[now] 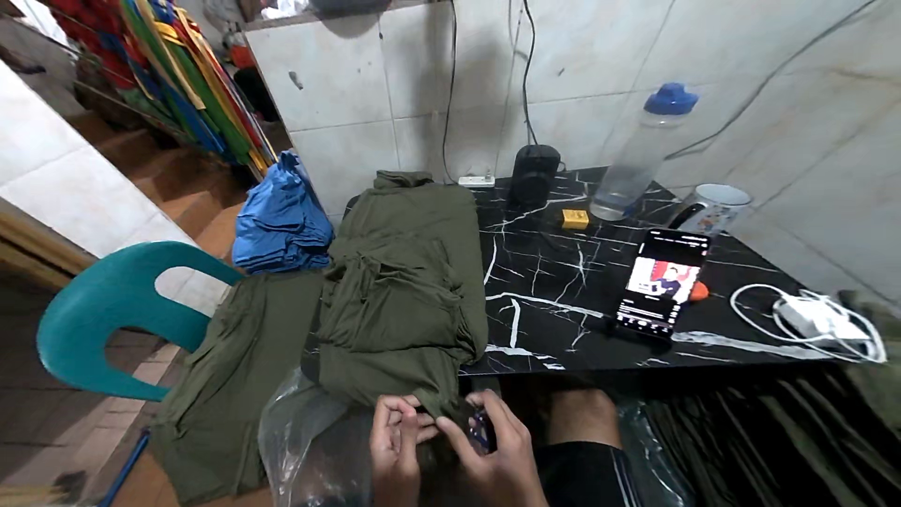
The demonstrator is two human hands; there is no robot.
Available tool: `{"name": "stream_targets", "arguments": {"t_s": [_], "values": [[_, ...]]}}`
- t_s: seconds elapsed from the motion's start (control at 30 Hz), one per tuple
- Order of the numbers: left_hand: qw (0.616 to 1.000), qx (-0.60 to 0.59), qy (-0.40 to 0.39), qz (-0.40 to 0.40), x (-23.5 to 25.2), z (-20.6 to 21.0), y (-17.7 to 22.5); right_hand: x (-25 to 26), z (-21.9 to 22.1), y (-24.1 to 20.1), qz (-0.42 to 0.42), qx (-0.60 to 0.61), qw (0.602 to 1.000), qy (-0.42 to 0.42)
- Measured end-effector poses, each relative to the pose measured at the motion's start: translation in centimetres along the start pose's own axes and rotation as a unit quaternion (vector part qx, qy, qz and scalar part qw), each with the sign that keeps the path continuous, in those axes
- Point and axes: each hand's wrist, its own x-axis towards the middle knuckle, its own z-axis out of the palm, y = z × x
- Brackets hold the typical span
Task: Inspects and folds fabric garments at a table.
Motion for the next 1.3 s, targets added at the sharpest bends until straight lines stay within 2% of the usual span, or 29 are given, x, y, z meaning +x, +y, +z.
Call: {"name": "stream_targets", "arguments": {"t_s": [0.17, 0.23, 0.3, 0.33, 0.37, 0.47, 0.53, 0.7, 0.83, 0.9, 1.07, 1.13, 1.17, 1.23, 1.3], "values": [[0.999, 0.031, -0.040, -0.008, -0.1, -0.4, 0.2, -0.3, 1.1, 1.3, 0.005, 0.077, 0.996, -0.037], [0.985, 0.062, -0.161, 0.028, 0.3, -2.3, -0.3, -0.1, 0.8, 1.6, 0.027, 0.118, 0.991, -0.054], [0.932, 0.139, -0.329, 0.056, 1.2, -4.6, -0.1, 0.1, 0.5, 2.3, 0.051, 0.150, 0.985, -0.074], [0.916, 0.152, -0.365, 0.058, 1.5, -5.3, 0.3, 0.1, 0.4, 2.7, 0.058, 0.156, 0.983, -0.080], [0.918, 0.159, -0.359, 0.063, 1.8, -5.6, 0.7, 0.2, 0.4, 3.0, 0.058, 0.161, 0.982, -0.085], [0.954, 0.196, -0.216, 0.070, 2.3, -5.4, 1.3, -0.1, 0.7, 3.1, 0.025, 0.166, 0.982, -0.091], [0.947, 0.268, -0.156, 0.085, 3.0, -4.9, 0.8, -0.2, 1.0, 2.8, -0.005, 0.155, 0.984, -0.092], [0.894, 0.389, -0.156, 0.158, 4.6, -4.8, -2.0, -0.5, 1.2, 2.8, -0.026, 0.115, 0.987, -0.108], [0.897, 0.355, -0.154, 0.213, 5.0, -4.7, -2.1, -0.7, 1.0, 2.9, -0.022, 0.093, 0.989, -0.116], [0.912, 0.306, -0.155, 0.224, 5.1, -5.2, -1.5, -0.6, 0.8, 2.9, -0.020, 0.082, 0.990, -0.114], [0.954, 0.186, -0.172, 0.163, 4.0, -6.6, 1.4, -0.3, 0.5, 3.3, -0.011, 0.067, 0.993, -0.098], [0.957, 0.143, -0.222, 0.121, 3.3, -7.0, 2.5, -0.2, 0.5, 3.3, -0.002, 0.083, 0.992, -0.099], [0.951, 0.118, -0.272, 0.090, 3.0, -7.2, 3.1, -0.2, 0.4, 3.2, 0.005, 0.095, 0.990, -0.103], [0.909, 0.108, -0.401, 0.015, 2.4, -7.5, 3.7, -0.1, 0.4, 3.2, 0.020, 0.121, 0.986, -0.110], [0.862, 0.182, -0.472, -0.039, 1.9, -7.2, 3.1, -0.1, 0.2, 3.0, 0.034, 0.146, 0.982, -0.116]]}}
